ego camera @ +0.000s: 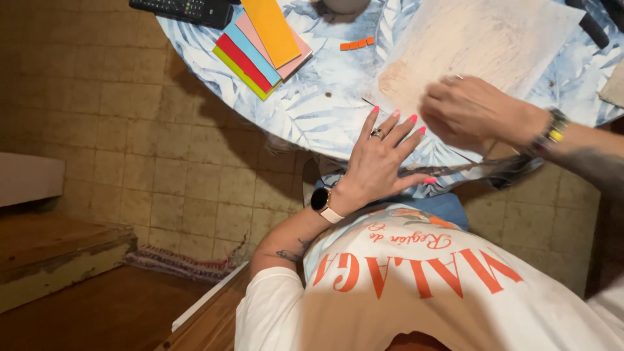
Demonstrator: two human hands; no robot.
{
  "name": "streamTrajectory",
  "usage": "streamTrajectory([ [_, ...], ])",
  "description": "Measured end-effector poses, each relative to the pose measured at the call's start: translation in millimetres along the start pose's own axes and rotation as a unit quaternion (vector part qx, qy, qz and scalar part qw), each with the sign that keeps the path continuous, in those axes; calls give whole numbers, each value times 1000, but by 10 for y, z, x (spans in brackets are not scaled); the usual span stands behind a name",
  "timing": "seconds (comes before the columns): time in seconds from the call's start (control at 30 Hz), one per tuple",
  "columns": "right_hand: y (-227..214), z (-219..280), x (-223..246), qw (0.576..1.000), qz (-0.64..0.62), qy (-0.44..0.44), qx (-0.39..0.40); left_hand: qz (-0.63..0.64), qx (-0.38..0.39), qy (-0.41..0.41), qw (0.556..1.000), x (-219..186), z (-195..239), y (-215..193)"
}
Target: Applying small decorative paper strips to a larger sheet of paper for a craft project
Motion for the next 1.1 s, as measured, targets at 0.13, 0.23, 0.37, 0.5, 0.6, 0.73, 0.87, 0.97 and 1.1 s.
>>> streamTrajectory([
  [0.13,-75,379,71,998,-25,26,-49,25,-45,4,999,4,-3,-92],
  [0.23,-6,278,3,996,-48,60,-44,11,-48,15,999,-14,14,-74],
  [0.37,81,-233,-130,990,-62,33,-120,20,-111,-23,993,0,43,58],
  [0.5,145,-389,-161,994,-54,-11,-94,9,-100,-22,995,3,42,51],
  [0.6,58,-71,-64,999,-43,9,-33,-4,-52,-4,999,21,27,1],
  [0.73,299,553,-167,991,-40,95,84,-19,-20,16,1000,8,18,-13],
  [0.87,201,390,-125,996,-49,77,-19,-16,-26,17,999,3,28,-6],
  [0.97,108,-102,-164,994,-57,67,-63,-31,-25,23,999,0,18,-18],
  [1.1,132,-495,-180,998,-48,44,-11,-27,-5,18,999,-15,4,-7],
])
Point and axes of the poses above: each hand's wrist, its own z-axis away from the middle knuckle, its own y-axis out of the palm, x = y × z, the point moved 8 cm from there along -z, towards the middle knuckle, and after that the axes turned 12 degrees about -z, right-handed, at the moved point
